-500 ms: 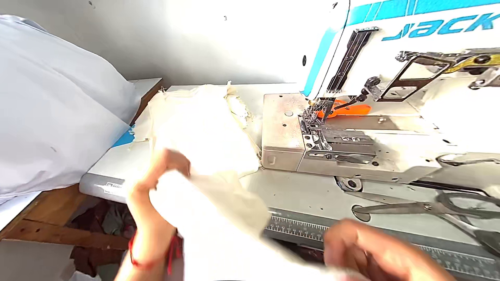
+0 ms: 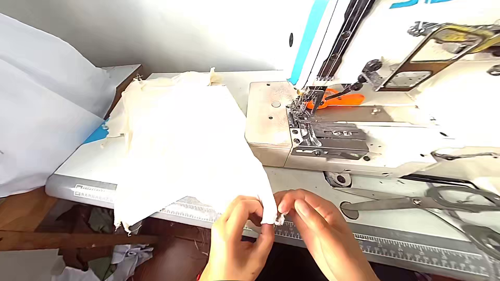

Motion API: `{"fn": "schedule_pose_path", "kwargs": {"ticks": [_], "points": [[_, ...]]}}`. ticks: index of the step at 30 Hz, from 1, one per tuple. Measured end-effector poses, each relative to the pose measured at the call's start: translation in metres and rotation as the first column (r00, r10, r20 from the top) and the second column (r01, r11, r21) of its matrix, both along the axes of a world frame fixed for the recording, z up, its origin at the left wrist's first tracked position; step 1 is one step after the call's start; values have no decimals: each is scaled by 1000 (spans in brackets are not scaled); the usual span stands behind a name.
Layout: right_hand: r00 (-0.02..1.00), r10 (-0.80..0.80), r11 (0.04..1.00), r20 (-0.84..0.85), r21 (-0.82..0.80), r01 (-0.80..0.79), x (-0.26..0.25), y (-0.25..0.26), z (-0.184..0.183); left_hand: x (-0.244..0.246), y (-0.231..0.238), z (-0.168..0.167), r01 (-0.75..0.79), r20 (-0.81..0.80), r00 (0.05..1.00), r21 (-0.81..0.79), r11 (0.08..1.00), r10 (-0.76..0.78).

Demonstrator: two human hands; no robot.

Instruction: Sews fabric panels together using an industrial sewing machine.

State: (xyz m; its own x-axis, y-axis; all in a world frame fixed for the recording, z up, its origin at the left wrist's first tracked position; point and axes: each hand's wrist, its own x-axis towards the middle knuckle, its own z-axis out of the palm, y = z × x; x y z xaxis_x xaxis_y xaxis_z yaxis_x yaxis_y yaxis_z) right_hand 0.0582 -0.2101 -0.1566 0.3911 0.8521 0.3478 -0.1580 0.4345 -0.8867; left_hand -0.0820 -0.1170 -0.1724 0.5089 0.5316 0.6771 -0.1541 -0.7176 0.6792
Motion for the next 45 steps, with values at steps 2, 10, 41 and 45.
{"fn": "schedule_pose_path", "kwargs": {"ticks": [2,10,41,45], "points": [[996,-47,999,76,23,46,-5,-3,-9,-4,-2,-2,83,96,993,-147,986,-70],[750,-423,892,508,89,442,-11,-4,-22,-11,2,11,-23,30,999,-79,997,25],[914,-250,968,319,86,235,8,-19,-12,-65,20,33,237,130,971,-434,869,-200],[805,-278,960,524,138,242,11,-22,-15,-71,29,35,165,-37,985,-112,980,-170]]}}
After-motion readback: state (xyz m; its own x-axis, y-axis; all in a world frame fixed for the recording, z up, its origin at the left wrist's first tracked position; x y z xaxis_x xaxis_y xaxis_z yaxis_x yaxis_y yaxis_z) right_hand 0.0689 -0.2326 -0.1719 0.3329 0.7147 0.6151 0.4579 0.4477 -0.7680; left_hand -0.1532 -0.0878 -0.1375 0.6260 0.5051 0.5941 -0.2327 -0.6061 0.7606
